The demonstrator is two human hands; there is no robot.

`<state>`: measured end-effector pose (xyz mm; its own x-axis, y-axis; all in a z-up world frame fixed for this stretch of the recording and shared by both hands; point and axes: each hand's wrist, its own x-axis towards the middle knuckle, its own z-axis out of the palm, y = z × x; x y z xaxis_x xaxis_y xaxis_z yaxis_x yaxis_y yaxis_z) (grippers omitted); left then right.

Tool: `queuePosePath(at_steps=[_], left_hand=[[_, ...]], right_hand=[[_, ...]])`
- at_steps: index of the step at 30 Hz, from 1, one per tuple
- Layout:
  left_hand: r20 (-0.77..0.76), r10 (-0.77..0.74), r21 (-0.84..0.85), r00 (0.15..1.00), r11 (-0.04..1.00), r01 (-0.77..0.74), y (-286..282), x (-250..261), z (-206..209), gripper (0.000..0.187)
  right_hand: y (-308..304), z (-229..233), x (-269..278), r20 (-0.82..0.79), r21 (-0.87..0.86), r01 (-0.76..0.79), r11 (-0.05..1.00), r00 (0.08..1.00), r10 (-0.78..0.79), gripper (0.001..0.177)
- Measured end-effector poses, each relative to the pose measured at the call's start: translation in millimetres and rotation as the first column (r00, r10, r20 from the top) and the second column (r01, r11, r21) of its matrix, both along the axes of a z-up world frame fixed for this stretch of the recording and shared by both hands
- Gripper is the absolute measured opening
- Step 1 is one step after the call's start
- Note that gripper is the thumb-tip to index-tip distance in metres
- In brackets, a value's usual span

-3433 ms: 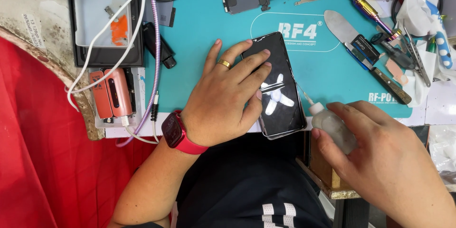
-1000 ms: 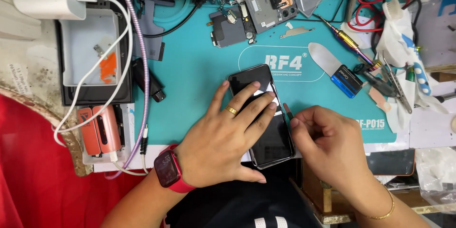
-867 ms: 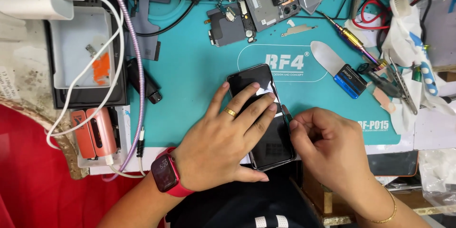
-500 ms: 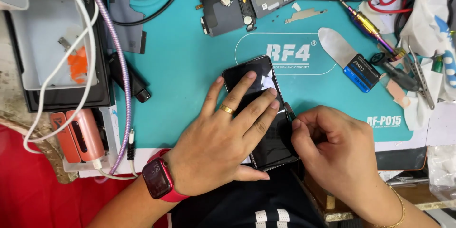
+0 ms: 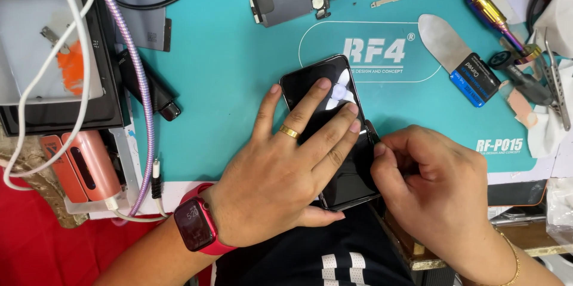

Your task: The person applies a white adhesive substance to the screen of a foldable smartphone using a small bottle. They then use a metal tool to spread the adhesive and press the screen down, working on the device's hinge area.

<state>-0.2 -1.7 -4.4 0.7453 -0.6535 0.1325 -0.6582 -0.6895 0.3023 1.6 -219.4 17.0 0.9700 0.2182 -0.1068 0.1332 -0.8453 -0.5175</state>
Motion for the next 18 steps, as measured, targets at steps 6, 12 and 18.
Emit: queuePosePath(at_steps=[6, 12, 18], left_hand=[[-0.004, -0.001, -0.02, 1.0, 1.0, 0.001, 0.9, -0.4, -0.5, 0.109], [-0.032, -0.003, -0.063, 0.999, 0.998, 0.001, 1.9, -1.9, -2.6, 0.107], [0.013, 0.013, -0.023, 1.0, 1.0, -0.013, 2.0, -3.1, -2.7, 0.105]], right_hand=[[5.2, 4.8, 4.7, 0.015, -0.027, -0.061, 0.998, 0.998, 0.061, 0.01], [9.8, 4.2, 6.6, 0.055, -0.089, -0.088, 0.992, 0.994, 0.093, 0.012], [10.9, 2.0, 4.9, 0.095, -0.124, -0.116, 0.985, 0.987, 0.128, 0.011]])
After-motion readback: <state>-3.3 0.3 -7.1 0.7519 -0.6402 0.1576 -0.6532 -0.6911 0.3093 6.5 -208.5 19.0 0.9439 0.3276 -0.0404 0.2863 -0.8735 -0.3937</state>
